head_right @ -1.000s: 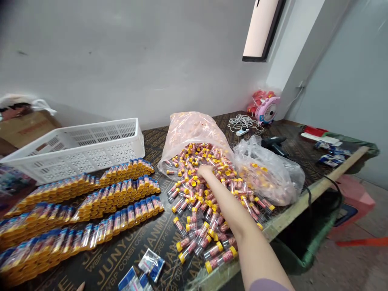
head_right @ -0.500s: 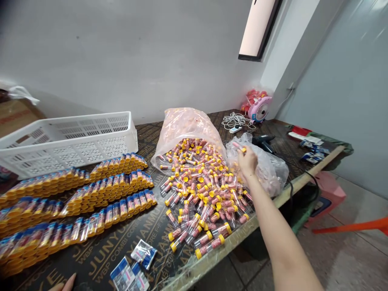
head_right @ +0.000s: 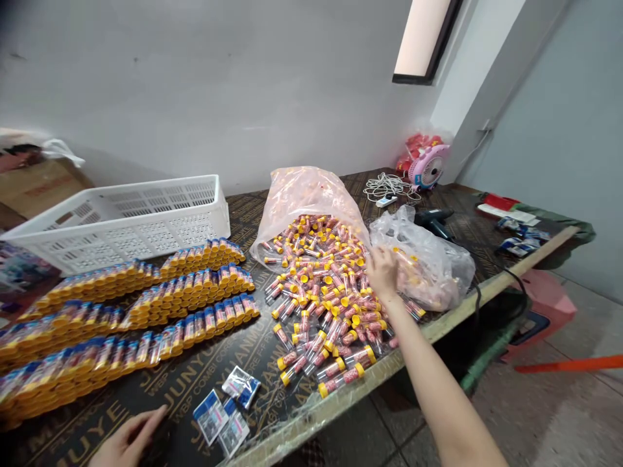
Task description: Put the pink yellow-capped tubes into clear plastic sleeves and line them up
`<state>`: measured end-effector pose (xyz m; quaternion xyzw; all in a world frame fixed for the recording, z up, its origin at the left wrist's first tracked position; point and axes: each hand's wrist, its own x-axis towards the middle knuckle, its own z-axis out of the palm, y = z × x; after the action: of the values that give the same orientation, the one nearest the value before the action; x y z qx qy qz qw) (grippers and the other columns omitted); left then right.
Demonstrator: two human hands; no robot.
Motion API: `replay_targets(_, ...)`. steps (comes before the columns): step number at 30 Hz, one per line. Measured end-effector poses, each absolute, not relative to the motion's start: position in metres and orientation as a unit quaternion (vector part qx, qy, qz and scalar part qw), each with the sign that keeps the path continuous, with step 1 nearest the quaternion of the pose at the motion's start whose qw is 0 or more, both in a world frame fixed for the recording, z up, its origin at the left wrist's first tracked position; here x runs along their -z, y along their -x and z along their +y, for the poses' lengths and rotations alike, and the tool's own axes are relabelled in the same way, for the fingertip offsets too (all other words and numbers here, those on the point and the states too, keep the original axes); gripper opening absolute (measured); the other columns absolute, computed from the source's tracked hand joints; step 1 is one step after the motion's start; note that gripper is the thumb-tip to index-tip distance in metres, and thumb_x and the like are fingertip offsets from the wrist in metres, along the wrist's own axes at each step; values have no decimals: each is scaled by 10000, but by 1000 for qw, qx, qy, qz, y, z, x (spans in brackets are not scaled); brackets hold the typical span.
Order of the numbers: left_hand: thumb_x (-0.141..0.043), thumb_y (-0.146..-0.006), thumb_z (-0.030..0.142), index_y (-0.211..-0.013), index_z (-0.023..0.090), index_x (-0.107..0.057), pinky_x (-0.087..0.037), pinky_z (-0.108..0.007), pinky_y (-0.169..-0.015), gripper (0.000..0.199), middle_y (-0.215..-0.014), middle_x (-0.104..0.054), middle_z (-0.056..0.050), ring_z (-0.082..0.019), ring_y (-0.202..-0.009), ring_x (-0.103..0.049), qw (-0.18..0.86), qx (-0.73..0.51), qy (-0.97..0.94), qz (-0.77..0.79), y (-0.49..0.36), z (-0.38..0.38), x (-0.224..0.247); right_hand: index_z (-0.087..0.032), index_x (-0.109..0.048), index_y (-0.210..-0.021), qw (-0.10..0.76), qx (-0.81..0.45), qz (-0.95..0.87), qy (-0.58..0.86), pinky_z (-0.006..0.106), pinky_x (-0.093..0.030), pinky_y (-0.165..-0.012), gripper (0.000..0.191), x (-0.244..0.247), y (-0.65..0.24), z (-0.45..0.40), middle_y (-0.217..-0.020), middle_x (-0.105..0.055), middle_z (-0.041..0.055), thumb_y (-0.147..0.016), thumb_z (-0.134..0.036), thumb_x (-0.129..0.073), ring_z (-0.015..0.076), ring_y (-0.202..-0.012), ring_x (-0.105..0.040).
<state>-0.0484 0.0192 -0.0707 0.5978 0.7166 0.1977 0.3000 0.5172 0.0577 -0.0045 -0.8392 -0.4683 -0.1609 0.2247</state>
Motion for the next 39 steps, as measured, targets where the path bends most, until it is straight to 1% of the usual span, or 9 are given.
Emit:
replay_targets(2, -547, -603, 648, -817, 221, -690, -485, -290, -712, 499, -858, -710, -42, -247, -801, -639, 325, -210, -622, 681, 22, 8, 70, -191, -622, -1088, 207, 123, -514, 823, 296, -362, -898, 322, 13, -491, 69, -1085, -605, 90, -886, -293, -393, 214, -1035, -512)
replay_targets(5, -569, -632, 592, -754, 216, -656, -454, -285, -643, 405, -740, -677, -33, -229, -723, -618, 300, -150, -646, 685, -6, -4, 72, -183, -637, -1043, 176, 85, -536, 821, 285, -392, -817, 290, 26, -461, 79, -965, -635, 88, -845, -326, -482, 218, -930, -555)
replay_targets(9, -530, -704, 511, -650, 218, -591, -411, -264, -610, 304, -677, -642, -15, -203, -676, -600, 298, -117, -656, 683, -14, -8, 71, -143, -535, -1181, 155, 79, -515, 840, 318, -388, -794, 391, 32, -441, 75, -1053, -593, 148, -834, -319, -502, 259, -971, -542)
replay_targets(15, -533, -725, 452, -832, 215, -597, -397, -258, -631, 267, -748, -634, -14, -200, -738, -601, 282, -111, -670, 678, -14, -6, 64, -178, -575, -1105, 149, 66, -508, 846, 343, -378, -831, 299, 34, -432, 54, -973, -634, 110, -825, -250, -500, 256, -944, -560)
replay_targets(18, -500, -755, 377, -692, 214, -575, -373, -251, -609, 191, -684, -629, -7, -188, -704, -598, 290, -80, -682, 667, -16, -3, 60, -169, -567, -1136, 173, 69, -508, 841, 317, -373, -859, 323, 35, -430, 46, -1050, -616, 107, -848, -175, -422, 231, -986, -548)
replay_targets(22, -495, -756, 417, -655, 214, -580, -374, -260, -614, 242, -668, -635, -15, -195, -693, -593, 302, -105, -681, 659, -11, -4, 62, -162, -523, -1208, 204, 62, -504, 837, 287, -386, -844, 376, 35, -425, 38, -1079, -597, 110, -878, -156, -345, 205, -980, -546)
replay_targets(27, -515, -735, 440, -815, 217, -602, -387, -269, -647, 252, -826, -639, -30, -209, -786, -595, 251, -124, -695, 662, -5, -8, 63, -182, -557, -1177, 219, 37, -487, 845, 370, -353, -888, 352, 38, -416, 35, -1070, -589, 126, -836, -225, -477, 267, -1044, -501)
replay_targets(33, -510, -738, 438, -627, 211, -574, -386, -272, -623, 261, -684, -619, -20, -200, -688, -586, 287, -137, -690, 650, 2, -7, 66, -154, -584, -1159, 309, 0, -478, 822, 398, -355, -907, 378, 15, -407, 43, -1071, -583, 143, -816, -133, -425, 274, -1023, -515)
replay_targets(39, -508, -709, 549, -830, 211, -614, -410, -292, -646, 374, -836, -650, -51, -244, -802, -605, 236, -160, -666, 689, 11, -6, 66, -194, -570, -1181, 425, -80, -527, 731, 355, -413, -876, 356, -5, -332, 20, -1107, -596, 103, -864, -215, -410, 231, -1048, -519)
